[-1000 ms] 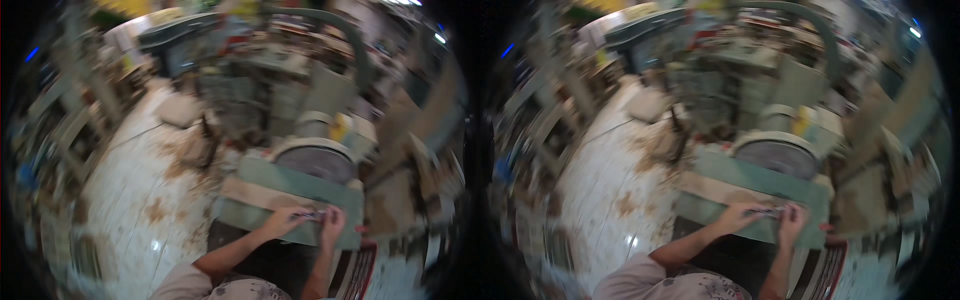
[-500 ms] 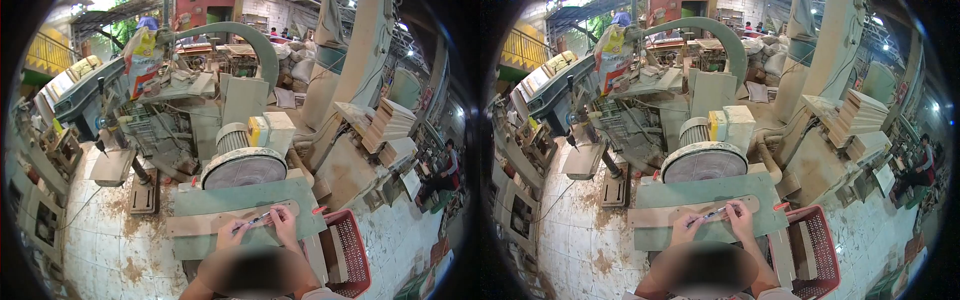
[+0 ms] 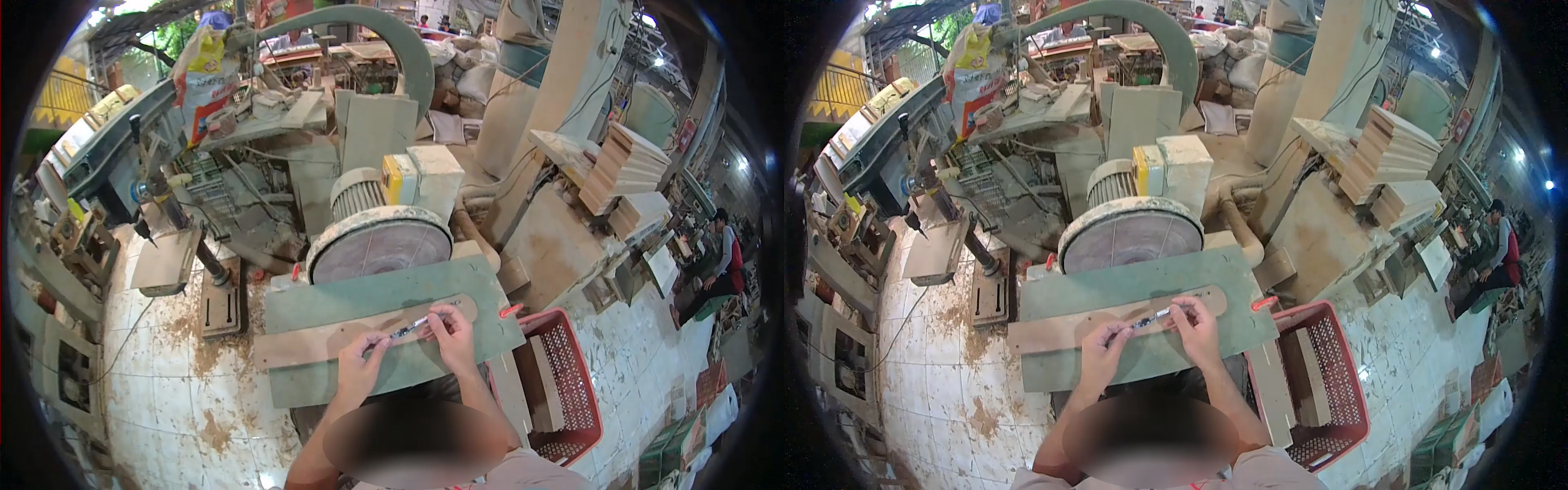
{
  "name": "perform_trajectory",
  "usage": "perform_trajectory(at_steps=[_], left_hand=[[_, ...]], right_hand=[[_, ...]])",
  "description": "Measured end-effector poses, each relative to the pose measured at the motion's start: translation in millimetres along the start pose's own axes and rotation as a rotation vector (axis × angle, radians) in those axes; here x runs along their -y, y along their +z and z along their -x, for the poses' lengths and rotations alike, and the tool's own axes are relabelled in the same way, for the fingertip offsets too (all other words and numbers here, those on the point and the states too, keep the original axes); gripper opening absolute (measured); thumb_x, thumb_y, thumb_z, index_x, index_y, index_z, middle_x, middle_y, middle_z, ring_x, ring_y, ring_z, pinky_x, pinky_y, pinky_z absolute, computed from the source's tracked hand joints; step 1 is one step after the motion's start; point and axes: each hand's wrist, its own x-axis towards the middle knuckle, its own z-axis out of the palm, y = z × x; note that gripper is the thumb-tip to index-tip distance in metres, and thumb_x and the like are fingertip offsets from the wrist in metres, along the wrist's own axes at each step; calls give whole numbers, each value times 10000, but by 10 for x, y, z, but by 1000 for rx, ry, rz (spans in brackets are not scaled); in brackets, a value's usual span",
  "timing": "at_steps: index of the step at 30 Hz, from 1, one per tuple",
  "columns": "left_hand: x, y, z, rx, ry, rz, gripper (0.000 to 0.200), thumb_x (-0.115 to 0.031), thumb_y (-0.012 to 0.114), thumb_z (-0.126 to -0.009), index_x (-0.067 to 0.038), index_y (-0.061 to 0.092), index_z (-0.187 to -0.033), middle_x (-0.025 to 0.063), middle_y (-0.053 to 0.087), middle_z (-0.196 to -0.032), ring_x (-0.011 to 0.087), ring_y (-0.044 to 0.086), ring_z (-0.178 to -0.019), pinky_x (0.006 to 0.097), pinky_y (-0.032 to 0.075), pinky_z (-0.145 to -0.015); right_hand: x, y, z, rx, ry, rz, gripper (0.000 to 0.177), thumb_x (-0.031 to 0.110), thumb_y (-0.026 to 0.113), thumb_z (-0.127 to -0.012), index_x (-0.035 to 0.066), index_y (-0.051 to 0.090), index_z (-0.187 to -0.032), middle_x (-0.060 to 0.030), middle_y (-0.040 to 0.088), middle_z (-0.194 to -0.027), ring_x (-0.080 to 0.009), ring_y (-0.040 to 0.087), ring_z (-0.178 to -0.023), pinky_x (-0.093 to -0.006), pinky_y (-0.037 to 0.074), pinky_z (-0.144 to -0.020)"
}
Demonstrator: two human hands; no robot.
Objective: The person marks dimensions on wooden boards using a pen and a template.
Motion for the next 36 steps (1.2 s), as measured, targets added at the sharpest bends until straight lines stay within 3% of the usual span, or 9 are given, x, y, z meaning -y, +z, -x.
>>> perform_trajectory(at_steps=[8,11,14,27,36], left_hand=[[53,-12,-25,0,-5,-17,111,-50,594,-928,46,634,-969,88,690,-897,117,644,-859,258,507,-790],[67,-9,-5,22,-46,19,124,-50,586,-945,53,615,-1008,89,686,-938,118,643,-891,250,505,-805],[96,20,-38,-4,-28,96,124,-38,593,-936,49,615,-1021,98,694,-928,131,660,-894,257,509,-812],[83,17,-40,-44,-35,163,109,-5,642,-890,43,653,-988,97,703,-936,132,662,-891,264,512,-837],[95,-14,-27,-25,-8,141,117,59,609,-888,21,634,-995,65,668,-996,115,637,-908,249,502,-841]], right_hand=[[-102,-51,-23,34,-40,-24,151,91,576,-954,18,580,-1087,-30,623,-886,-96,622,-750,-232,508,-665],[-49,-39,6,26,41,-22,156,87,559,-962,29,567,-1106,-50,649,-962,-106,637,-779,-233,513,-674],[-8,-68,-30,135,-61,-98,163,91,523,-979,47,533,-1136,-108,662,-1121,-134,668,-835,-239,520,-678],[8,-69,-39,142,-56,-136,183,40,472,-982,49,522,-1158,-125,642,-1168,-147,682,-870,-243,527,-697],[4,-63,-37,141,-26,-150,147,116,523,-990,45,540,-1117,-133,618,-1219,-150,680,-884,-254,541,-721]])
